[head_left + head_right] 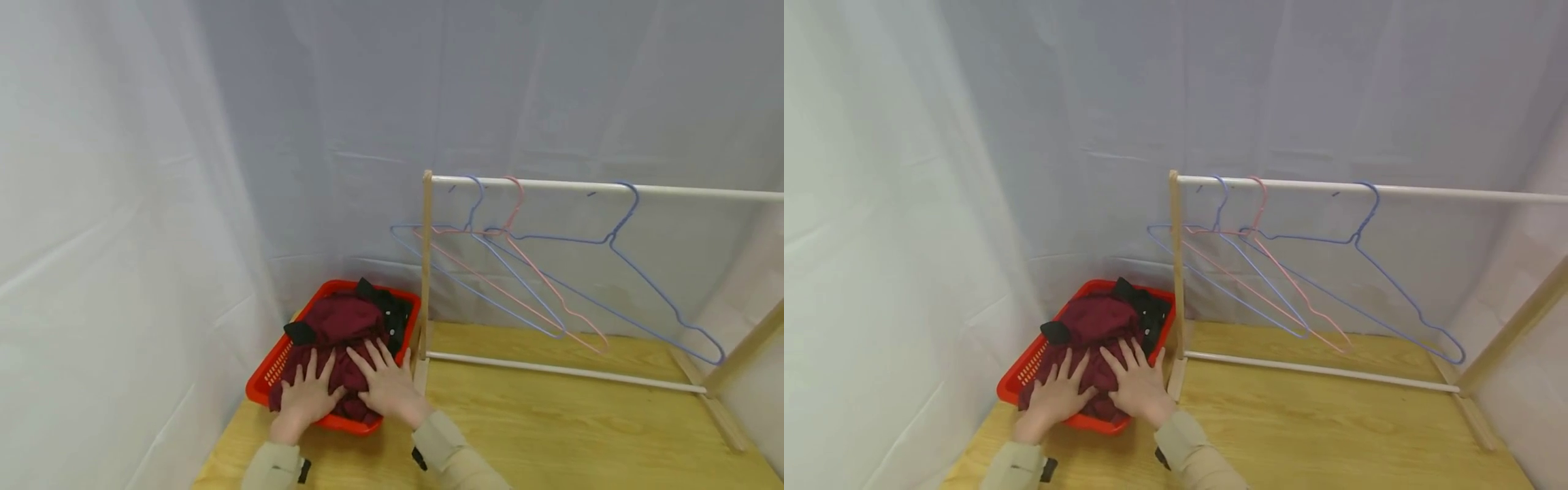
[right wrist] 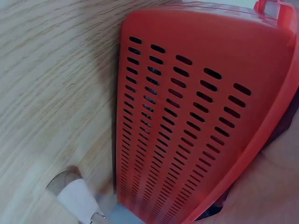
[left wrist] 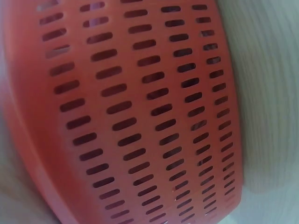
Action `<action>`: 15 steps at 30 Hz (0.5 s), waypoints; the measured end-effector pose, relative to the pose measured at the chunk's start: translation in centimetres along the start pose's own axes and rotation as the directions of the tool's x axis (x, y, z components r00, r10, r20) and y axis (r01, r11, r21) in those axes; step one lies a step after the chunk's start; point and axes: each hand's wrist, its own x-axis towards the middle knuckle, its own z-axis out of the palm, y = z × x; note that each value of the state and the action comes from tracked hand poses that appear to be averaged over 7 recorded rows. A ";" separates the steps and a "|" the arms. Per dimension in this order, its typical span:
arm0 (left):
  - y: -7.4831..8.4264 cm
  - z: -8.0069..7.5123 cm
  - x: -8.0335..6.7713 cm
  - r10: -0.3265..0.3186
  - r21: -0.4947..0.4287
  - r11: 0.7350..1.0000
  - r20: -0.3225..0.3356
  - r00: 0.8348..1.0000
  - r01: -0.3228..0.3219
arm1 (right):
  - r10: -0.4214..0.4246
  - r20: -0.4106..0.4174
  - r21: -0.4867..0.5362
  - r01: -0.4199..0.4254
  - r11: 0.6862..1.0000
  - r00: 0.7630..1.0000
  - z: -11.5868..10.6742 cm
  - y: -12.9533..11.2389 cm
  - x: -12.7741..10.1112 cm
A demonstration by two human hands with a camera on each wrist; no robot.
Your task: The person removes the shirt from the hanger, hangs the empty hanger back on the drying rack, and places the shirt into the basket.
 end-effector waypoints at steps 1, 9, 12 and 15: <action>0.0 0.2 0.1 -0.002 0.001 1.000 -0.010 1.000 0.002 | 0.000 -0.009 0.000 0.000 1.000 1.000 0.1 0.1 0.0; 0.3 0.8 0.6 0.014 0.009 1.000 -0.179 0.984 -0.012 | -0.044 -0.145 0.152 0.066 0.986 0.988 -0.2 1.3 -0.8; 0.3 0.7 0.2 0.013 -0.013 1.000 -0.266 0.964 -0.017 | -0.080 -0.182 0.208 0.118 0.971 0.980 -0.8 1.7 -1.7; 0.5 0.4 -0.5 0.023 -0.071 0.996 -0.352 0.936 -0.051 | -0.093 -0.251 0.256 0.159 0.954 0.964 -1.3 2.3 -2.9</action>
